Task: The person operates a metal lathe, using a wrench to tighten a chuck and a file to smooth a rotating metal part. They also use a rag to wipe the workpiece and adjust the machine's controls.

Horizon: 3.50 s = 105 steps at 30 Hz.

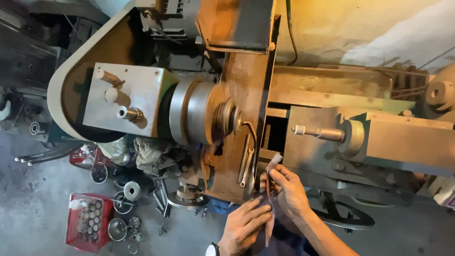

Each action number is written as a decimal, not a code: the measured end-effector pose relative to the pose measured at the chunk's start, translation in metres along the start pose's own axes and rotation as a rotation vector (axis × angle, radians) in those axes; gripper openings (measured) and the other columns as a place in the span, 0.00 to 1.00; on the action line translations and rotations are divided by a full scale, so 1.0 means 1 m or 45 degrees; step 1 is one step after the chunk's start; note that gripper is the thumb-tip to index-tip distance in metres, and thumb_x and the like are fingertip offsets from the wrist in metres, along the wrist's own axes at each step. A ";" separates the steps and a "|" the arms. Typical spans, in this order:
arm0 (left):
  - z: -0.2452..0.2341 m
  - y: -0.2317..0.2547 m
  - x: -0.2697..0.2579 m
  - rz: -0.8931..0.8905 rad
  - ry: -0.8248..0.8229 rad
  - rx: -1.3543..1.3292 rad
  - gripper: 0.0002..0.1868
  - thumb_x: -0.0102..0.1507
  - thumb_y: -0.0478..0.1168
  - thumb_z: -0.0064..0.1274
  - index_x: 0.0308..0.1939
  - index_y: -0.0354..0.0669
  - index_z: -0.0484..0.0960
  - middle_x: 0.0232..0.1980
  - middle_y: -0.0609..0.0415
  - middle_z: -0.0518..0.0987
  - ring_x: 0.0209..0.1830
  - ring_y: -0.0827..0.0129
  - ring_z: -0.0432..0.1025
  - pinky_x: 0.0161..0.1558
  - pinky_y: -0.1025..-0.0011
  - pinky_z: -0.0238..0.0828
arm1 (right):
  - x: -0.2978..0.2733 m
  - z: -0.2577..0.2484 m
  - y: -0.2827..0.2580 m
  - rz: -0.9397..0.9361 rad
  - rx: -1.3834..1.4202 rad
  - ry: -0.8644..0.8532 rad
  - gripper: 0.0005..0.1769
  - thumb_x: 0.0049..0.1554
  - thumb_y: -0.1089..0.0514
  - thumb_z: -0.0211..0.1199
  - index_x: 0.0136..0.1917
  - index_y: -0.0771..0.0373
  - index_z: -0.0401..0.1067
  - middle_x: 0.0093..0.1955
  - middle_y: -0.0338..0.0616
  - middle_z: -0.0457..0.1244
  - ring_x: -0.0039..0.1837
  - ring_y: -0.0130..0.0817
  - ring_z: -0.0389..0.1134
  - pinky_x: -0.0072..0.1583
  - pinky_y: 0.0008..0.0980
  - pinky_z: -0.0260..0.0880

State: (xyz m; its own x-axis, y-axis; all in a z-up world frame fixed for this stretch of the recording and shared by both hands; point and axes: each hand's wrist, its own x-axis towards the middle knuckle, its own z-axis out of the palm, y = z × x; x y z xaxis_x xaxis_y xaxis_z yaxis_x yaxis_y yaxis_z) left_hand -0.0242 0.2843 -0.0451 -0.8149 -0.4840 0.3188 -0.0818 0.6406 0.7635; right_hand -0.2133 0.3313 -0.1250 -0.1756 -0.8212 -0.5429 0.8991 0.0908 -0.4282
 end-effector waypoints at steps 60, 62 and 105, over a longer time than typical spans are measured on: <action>-0.209 -0.173 0.110 -0.252 1.084 0.888 0.39 0.75 0.62 0.44 0.79 0.37 0.59 0.81 0.44 0.59 0.80 0.52 0.58 0.79 0.51 0.57 | 0.134 0.072 -0.096 -1.078 -1.905 -0.677 0.26 0.49 0.58 0.67 0.61 0.64 0.73 0.38 0.51 0.64 0.41 0.52 0.68 0.42 0.46 0.69; -0.207 -0.171 0.113 -0.241 1.081 0.875 0.38 0.75 0.62 0.44 0.78 0.37 0.59 0.80 0.44 0.60 0.79 0.52 0.60 0.79 0.51 0.58 | 0.130 0.076 -0.103 -1.061 -1.944 -0.727 0.28 0.48 0.58 0.66 0.63 0.66 0.72 0.38 0.52 0.64 0.41 0.52 0.68 0.42 0.47 0.69; -0.209 -0.170 0.121 -0.236 1.067 0.814 0.34 0.72 0.54 0.47 0.74 0.34 0.64 0.75 0.43 0.67 0.78 0.51 0.62 0.77 0.55 0.56 | 0.162 0.041 -0.063 0.043 -0.868 -0.837 0.31 0.56 0.63 0.55 0.73 0.69 0.66 0.43 0.29 0.60 0.44 0.18 0.57 0.46 0.21 0.60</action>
State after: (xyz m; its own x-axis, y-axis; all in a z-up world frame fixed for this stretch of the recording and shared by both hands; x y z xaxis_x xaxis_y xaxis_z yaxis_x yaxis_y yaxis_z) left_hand 0.0110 -0.0078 -0.0184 -0.1248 -0.7052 0.6980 -0.6474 0.5910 0.4813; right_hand -0.2823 0.1696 -0.1564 0.2945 -0.9460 -0.1358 0.4351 0.2593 -0.8622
